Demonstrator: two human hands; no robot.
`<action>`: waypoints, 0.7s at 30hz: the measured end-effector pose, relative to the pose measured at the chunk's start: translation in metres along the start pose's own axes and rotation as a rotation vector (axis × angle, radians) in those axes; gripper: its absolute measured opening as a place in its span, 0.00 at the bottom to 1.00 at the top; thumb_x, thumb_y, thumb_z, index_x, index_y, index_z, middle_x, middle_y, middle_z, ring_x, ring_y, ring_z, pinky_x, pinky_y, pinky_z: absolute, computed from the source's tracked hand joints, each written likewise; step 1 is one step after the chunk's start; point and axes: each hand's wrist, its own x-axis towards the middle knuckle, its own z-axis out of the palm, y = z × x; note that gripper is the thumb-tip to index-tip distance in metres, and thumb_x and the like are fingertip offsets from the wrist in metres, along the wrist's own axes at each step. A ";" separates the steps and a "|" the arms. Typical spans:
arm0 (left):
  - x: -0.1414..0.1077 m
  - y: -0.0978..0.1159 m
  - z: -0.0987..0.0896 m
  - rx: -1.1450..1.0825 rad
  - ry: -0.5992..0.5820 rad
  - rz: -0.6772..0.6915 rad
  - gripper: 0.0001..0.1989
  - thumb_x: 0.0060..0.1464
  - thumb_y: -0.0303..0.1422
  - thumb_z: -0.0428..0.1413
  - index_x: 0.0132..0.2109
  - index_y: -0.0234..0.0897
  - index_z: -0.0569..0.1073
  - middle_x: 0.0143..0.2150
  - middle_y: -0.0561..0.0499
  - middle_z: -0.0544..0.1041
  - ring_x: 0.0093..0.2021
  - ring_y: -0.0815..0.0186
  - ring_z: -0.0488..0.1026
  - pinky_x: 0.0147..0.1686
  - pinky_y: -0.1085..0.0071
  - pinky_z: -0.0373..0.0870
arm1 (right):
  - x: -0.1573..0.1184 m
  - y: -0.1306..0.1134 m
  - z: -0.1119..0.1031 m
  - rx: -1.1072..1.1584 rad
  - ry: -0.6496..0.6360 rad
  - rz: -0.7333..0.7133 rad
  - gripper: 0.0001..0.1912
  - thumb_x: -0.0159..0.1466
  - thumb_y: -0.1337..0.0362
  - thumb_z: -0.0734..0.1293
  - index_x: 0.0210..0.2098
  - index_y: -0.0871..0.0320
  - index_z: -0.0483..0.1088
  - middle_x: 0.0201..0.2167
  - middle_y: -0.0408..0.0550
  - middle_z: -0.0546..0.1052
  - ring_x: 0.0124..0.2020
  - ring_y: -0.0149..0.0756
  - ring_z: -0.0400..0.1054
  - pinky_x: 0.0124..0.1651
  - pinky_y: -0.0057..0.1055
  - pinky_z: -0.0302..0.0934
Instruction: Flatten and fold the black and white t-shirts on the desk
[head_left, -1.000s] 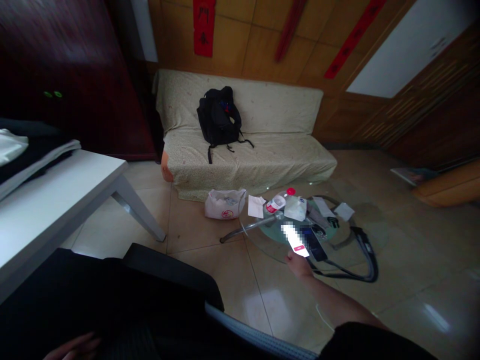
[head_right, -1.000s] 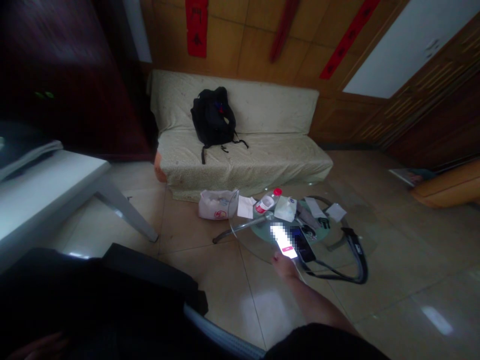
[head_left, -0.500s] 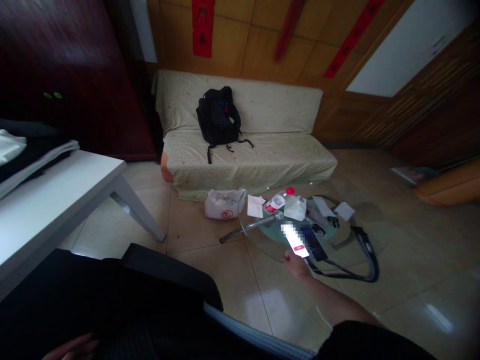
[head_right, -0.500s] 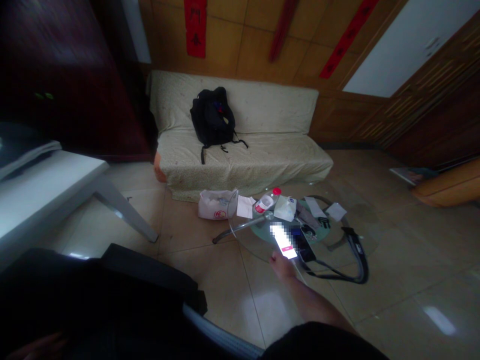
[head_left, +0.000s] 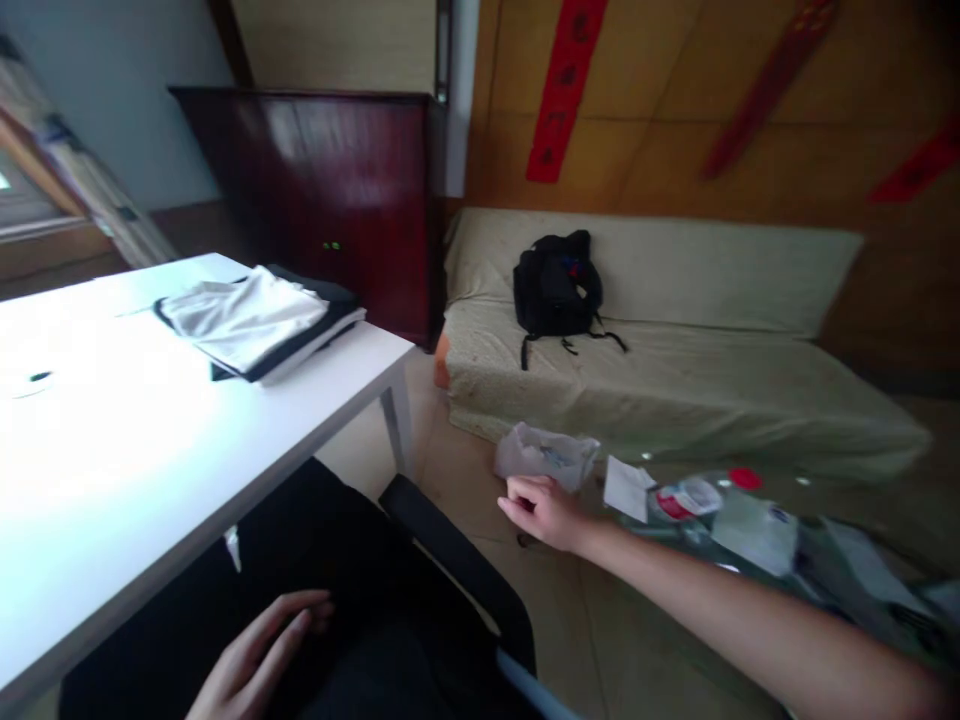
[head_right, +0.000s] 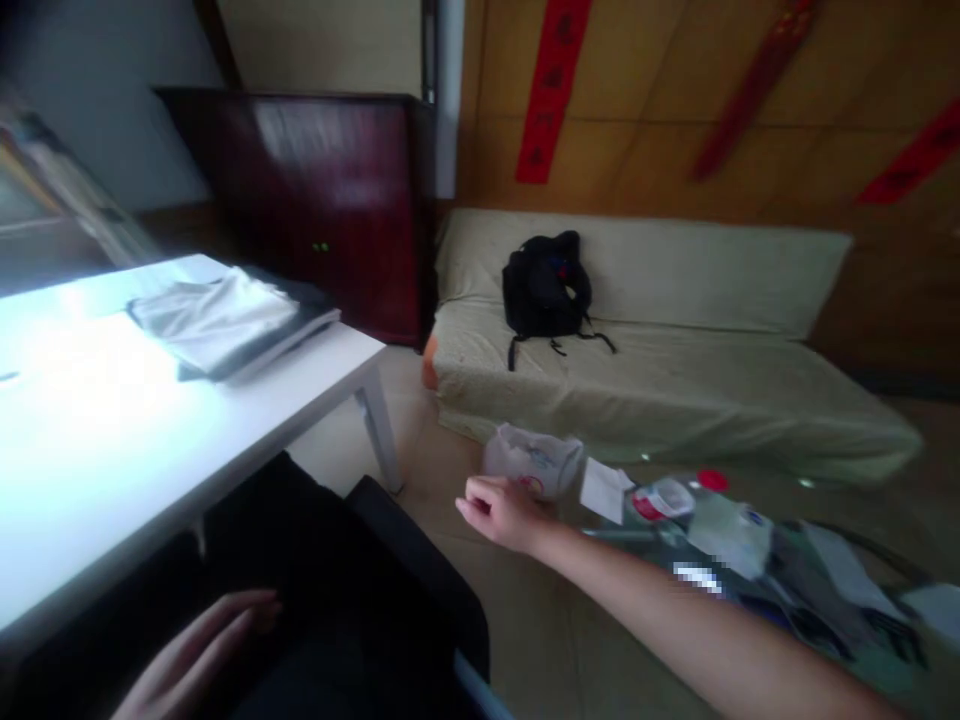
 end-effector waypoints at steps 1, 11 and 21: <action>-0.003 0.004 -0.002 -0.022 0.025 -0.007 0.20 0.62 0.53 0.54 0.49 0.47 0.82 0.43 0.51 0.86 0.42 0.55 0.84 0.42 0.63 0.84 | 0.028 -0.021 0.001 0.025 -0.018 -0.115 0.17 0.70 0.62 0.63 0.25 0.55 0.59 0.23 0.38 0.64 0.25 0.29 0.58 0.31 0.29 0.51; -0.036 0.015 -0.043 0.132 0.300 0.254 0.11 0.67 0.41 0.54 0.48 0.48 0.80 0.42 0.51 0.84 0.40 0.62 0.83 0.41 0.73 0.81 | 0.176 -0.183 0.077 0.228 -0.072 -0.877 0.11 0.68 0.63 0.65 0.28 0.53 0.63 0.25 0.41 0.69 0.27 0.32 0.64 0.34 0.30 0.60; -0.087 -0.005 -0.158 0.648 0.627 0.233 0.19 0.66 0.38 0.55 0.63 0.53 0.71 0.57 0.50 0.79 0.53 0.59 0.80 0.50 0.69 0.80 | 0.284 -0.254 0.103 0.259 -0.041 -0.910 0.08 0.66 0.71 0.64 0.43 0.54 0.71 0.35 0.46 0.74 0.38 0.37 0.70 0.45 0.34 0.68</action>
